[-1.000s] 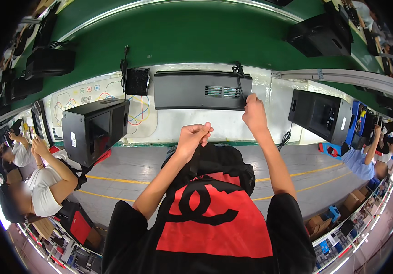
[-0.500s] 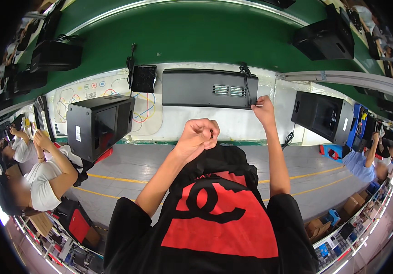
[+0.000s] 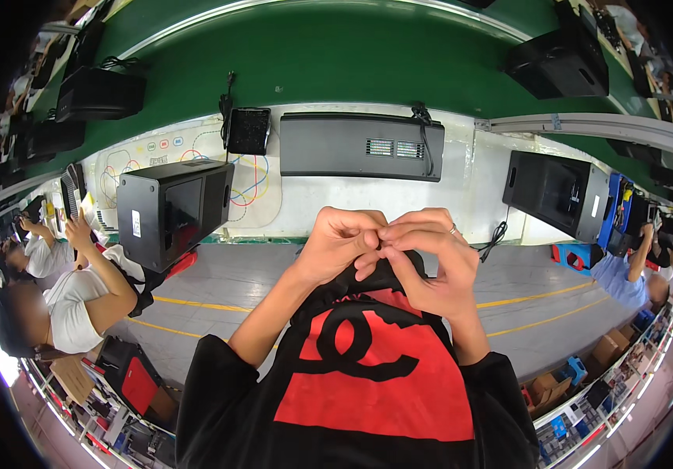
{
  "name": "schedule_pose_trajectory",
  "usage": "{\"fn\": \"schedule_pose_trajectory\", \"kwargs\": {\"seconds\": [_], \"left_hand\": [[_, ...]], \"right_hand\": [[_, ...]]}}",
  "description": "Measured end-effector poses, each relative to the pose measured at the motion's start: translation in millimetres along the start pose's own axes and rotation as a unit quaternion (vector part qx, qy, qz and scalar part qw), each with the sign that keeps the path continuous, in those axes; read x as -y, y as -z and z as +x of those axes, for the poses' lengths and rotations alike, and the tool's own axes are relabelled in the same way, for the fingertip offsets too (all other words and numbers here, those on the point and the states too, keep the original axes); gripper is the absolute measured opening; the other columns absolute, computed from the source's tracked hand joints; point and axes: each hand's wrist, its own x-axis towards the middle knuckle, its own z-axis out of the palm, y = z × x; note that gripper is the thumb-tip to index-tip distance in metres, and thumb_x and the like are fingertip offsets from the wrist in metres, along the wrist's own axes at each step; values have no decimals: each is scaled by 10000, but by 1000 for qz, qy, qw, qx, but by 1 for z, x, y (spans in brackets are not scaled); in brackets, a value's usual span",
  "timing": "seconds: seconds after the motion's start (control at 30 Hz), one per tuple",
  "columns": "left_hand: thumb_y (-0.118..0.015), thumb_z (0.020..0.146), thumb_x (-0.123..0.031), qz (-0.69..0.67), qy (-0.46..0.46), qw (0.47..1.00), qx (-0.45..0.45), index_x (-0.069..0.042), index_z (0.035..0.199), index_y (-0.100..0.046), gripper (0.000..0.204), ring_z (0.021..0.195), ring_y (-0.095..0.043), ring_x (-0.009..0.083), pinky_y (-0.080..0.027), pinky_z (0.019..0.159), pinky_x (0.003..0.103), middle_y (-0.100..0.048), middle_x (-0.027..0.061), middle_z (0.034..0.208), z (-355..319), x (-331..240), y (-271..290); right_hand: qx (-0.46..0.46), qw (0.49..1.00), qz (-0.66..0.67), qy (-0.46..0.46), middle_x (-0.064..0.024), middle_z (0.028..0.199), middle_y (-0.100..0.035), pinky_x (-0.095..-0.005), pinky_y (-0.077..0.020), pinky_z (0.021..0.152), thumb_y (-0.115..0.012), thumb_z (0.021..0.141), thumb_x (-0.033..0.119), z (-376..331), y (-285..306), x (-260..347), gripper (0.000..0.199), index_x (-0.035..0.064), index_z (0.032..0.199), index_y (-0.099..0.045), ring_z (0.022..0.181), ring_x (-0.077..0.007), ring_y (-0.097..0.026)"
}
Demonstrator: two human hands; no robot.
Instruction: Assembling electronic components by connecting cables and fitting parts into a metal chassis on a production line.
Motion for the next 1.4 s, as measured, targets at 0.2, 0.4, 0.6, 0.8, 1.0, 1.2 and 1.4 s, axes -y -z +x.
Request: {"fn": "schedule_pose_trajectory", "kwargs": {"seconds": [0.2, 0.4, 0.6, 0.8, 1.0, 1.2, 1.4], "left_hand": [[-570, 940, -121, 32, 5, 999, -24, 107, 883, -624, 241, 522, -419, 79, -441, 373, 222, -566, 117, 848, -2, 5, 1], [-582, 936, -111, 64, 49, 996, -45, 78, 864, -650, 213, 542, -448, 86, -461, 436, 237, -581, 79, 784, -2, 7, 5], [-597, 931, -128, 79, 109, 988, -80, 85, 905, -655, 223, 533, -441, 75, -459, 437, 232, -584, 80, 768, -1, 18, 4], [-599, 936, -157, 87, 118, 975, -166, 85, 936, -657, 248, 542, -448, 65, -449, 479, 244, -578, 62, 747, -4, 44, 36], [-620, 928, -219, 104, 127, 971, -174, 84, 948, -663, 307, 555, -466, 73, -453, 503, 252, -556, 49, 714, -8, 52, 54], [-611, 935, -208, 100, 107, 966, -211, 75, 925, -655, 287, 539, -452, 62, -437, 486, 243, -554, 36, 703, -15, 54, 64], [-614, 933, -222, 105, 102, 965, -218, 74, 923, -656, 299, 537, -454, 60, -437, 488, 242, -551, 32, 697, -14, 54, 64]], "right_hand": [[3, 991, -115, 69, -48, 851, -687, -337, -453, 701, -716, 653, -97, 1, 0, -4, 277, 49, 858, -600, 781, -215, -644], [24, 980, -169, 102, -38, 840, -676, -343, -440, 675, -720, 644, -92, -10, -2, -14, 285, 53, 844, -578, 773, -208, -619], [-12, 980, -177, 91, -24, 925, -639, -356, -446, 693, -698, 646, -60, -33, -3, -32, 294, 55, 871, -548, 844, -216, -579], [10, 957, -289, -10, -55, 809, -614, -354, -436, 695, -676, 662, -78, -51, 18, -130, 261, 51, 841, -536, 776, -256, -558], [169, 931, -320, 51, -79, 769, -578, -384, -422, 733, -632, 704, -40, -48, 21, -212, 191, 45, 831, -516, 787, -273, -545], [238, 898, -364, 69, -102, 767, -570, -387, -426, 759, -595, 728, -5, -50, 19, -222, 140, 35, 821, -498, 786, -283, -520], [263, 849, -458, 11, -144, 785, -562, -392, -434, 802, -541, 727, -5, -49, 7, -212, 119, 33, 812, -467, 830, -289, -525]]}}
